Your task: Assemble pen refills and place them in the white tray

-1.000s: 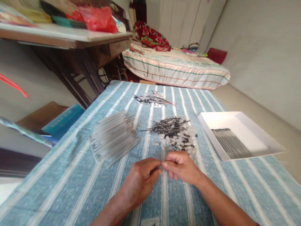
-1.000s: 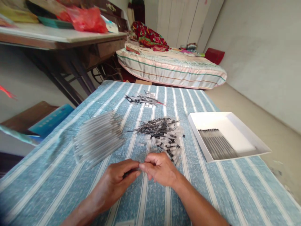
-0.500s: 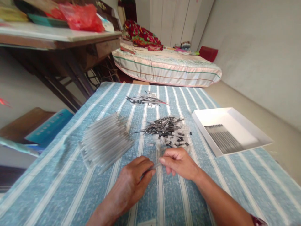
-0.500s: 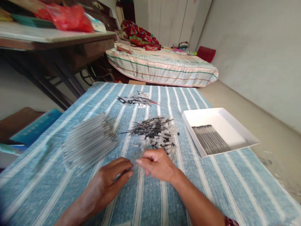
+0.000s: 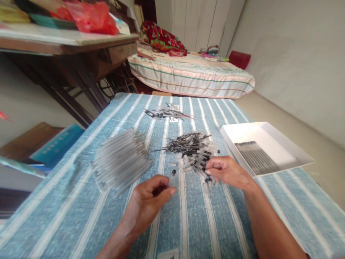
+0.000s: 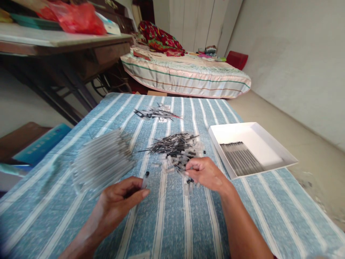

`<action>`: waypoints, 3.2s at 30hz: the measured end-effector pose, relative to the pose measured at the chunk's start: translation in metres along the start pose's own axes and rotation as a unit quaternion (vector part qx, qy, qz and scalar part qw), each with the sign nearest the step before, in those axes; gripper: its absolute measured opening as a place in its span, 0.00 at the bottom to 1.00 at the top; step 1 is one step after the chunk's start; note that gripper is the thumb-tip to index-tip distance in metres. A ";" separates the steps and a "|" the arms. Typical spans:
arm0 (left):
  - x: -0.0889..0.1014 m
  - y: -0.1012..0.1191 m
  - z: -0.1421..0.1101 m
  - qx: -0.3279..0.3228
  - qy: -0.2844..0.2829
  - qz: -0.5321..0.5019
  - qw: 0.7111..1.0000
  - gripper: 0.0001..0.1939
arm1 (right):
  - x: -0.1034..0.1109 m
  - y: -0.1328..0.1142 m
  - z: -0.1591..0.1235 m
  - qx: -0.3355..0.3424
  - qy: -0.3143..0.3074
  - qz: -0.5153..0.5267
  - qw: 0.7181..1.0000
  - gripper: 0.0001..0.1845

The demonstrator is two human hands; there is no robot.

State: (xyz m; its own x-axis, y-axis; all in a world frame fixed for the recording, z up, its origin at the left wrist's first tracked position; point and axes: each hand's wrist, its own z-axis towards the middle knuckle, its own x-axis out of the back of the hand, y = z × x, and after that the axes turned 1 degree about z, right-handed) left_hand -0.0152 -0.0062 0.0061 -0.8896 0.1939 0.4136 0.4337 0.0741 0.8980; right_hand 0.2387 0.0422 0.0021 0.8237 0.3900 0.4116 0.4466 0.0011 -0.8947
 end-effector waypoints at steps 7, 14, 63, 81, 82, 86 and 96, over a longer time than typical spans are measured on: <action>-0.001 0.000 0.002 0.031 0.053 -0.130 0.990 0.07 | -0.003 -0.003 -0.005 0.028 -0.114 -0.247 0.962 0.07; 0.002 -0.002 0.005 0.029 0.077 -0.194 0.978 0.08 | -0.015 -0.013 -0.010 0.040 -0.134 -0.407 0.903 0.15; 0.003 0.001 0.000 0.021 0.098 -0.377 0.921 0.05 | -0.089 -0.012 -0.012 0.089 -0.022 0.134 0.987 0.05; -0.006 -0.002 0.005 0.033 0.108 -0.363 0.925 0.07 | -0.092 -0.010 -0.007 0.147 0.009 -0.005 0.989 0.08; -0.006 -0.002 0.005 0.034 0.103 -0.356 0.928 0.07 | -0.091 -0.012 -0.006 0.155 0.005 -0.028 0.988 0.09; -0.007 -0.004 0.007 0.033 0.083 -0.327 0.941 0.06 | -0.085 -0.019 -0.003 0.213 0.011 -0.138 0.967 0.12; -0.010 -0.004 0.008 0.043 0.050 -0.276 0.959 0.10 | -0.048 -0.030 -0.006 0.213 0.098 -0.247 0.940 0.14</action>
State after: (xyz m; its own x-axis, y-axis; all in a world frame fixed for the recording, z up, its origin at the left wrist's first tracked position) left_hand -0.0068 -0.0007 -0.0029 -0.9946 0.0066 -0.1038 -0.0998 0.2196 0.9705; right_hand 0.1880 0.0176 0.0105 0.6202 0.0673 0.7816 0.6452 0.5230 -0.5569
